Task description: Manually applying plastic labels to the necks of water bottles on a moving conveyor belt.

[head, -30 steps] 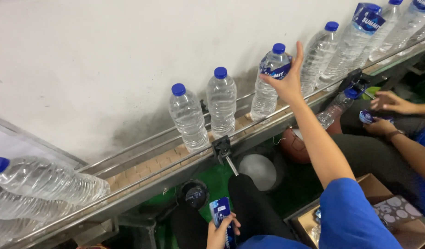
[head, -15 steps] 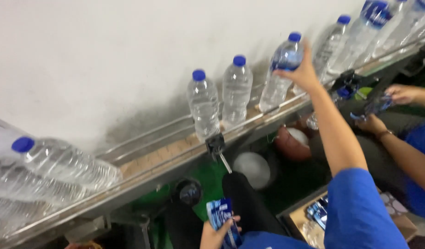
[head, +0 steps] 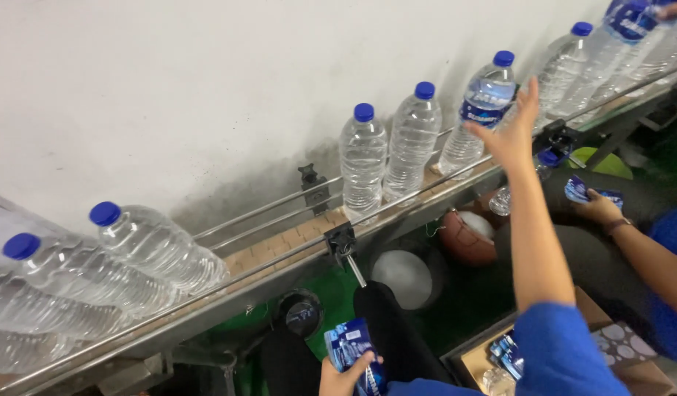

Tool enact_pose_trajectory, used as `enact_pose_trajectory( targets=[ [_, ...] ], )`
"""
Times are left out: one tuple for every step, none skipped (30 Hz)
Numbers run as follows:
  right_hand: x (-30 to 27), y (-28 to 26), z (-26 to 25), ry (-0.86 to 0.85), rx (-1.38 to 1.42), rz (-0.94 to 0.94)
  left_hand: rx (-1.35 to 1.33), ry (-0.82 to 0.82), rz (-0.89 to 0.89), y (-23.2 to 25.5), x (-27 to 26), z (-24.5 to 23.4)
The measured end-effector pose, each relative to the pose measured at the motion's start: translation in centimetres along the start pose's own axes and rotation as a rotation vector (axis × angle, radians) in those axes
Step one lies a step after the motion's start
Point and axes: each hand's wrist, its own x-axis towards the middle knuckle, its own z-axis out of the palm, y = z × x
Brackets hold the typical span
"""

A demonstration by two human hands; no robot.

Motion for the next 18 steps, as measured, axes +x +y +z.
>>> enact_pose_trajectory(
  targets=[
    [-3.7, -2.3, 0.3, -0.003, 0.005, -0.004, -0.002, 0.005, 0.004, 0.4, -0.4, -0.2],
    [-7.2, -4.6, 0.4, -0.082, 0.051, -0.022, -0.069, 0.042, -0.092, 1.1, -0.3, -0.3],
    [-10.6, -6.8, 0.5, -0.160, 0.096, -0.041, -0.136, 0.079, -0.188, 1.7, -0.2, -0.3],
    [-13.8, -8.0, 1.7, -0.162, 0.098, -0.044, -0.138, 0.080, -0.185, 2.5, -0.4, -0.2],
    [-17.0, -9.2, 2.9, -0.469, 0.197, -0.176, -0.214, 0.134, -0.183, 3.3, -0.6, -0.2],
    [-20.7, -10.5, 4.0, -0.776, 0.296, -0.297, -0.285, 0.191, -0.189, 4.0, -1.1, -0.3],
    [-22.9, -11.6, 5.3, -0.777, 0.299, -0.290, -0.281, 0.194, -0.194, 3.4, -0.4, -1.4],
    [-25.2, -12.8, 6.7, -1.028, 0.168, -0.307, -0.094, 0.172, -0.027, 2.8, 0.3, -2.6],
    [-27.6, -14.1, 8.0, -1.278, 0.035, -0.324, 0.094, 0.142, 0.139, 2.2, 0.9, -3.9],
    [-28.0, -14.1, 8.6, -1.279, 0.041, -0.318, 0.100, 0.145, 0.133, 4.3, -0.9, -3.2],
    [-28.4, -14.1, 9.2, -1.203, 0.026, -0.356, -0.108, 0.208, 0.019, 6.5, -2.7, -2.5],
    [-28.6, -14.1, 9.9, -1.125, 0.007, -0.398, -0.320, 0.265, -0.091, 8.7, -4.2, -1.6],
    [-28.6, -15.4, 9.7, -1.123, 0.008, -0.395, -0.317, 0.265, -0.092, 6.5, -2.7, -3.6],
    [-28.6, -16.7, 9.3, -1.175, 0.294, -0.323, -0.261, 0.342, -0.098, 4.3, -1.2, -5.5],
    [-28.6, -18.0, 9.0, -1.212, 0.582, -0.245, -0.204, 0.418, -0.102, 2.2, 0.3, -7.4],
    [-28.3, -18.9, 9.1, -1.208, 0.580, -0.248, -0.203, 0.414, -0.099, 2.1, -0.2, -8.0],
    [-28.0, -19.7, 9.2, -1.147, 0.795, -0.320, -0.121, 0.232, -0.005, 2.1, -0.6, -8.7],
    [-27.9, -20.7, 9.3, -1.081, 1.012, -0.390, -0.039, 0.055, 0.085, 2.0, -1.3, -9.5]
  ],
)
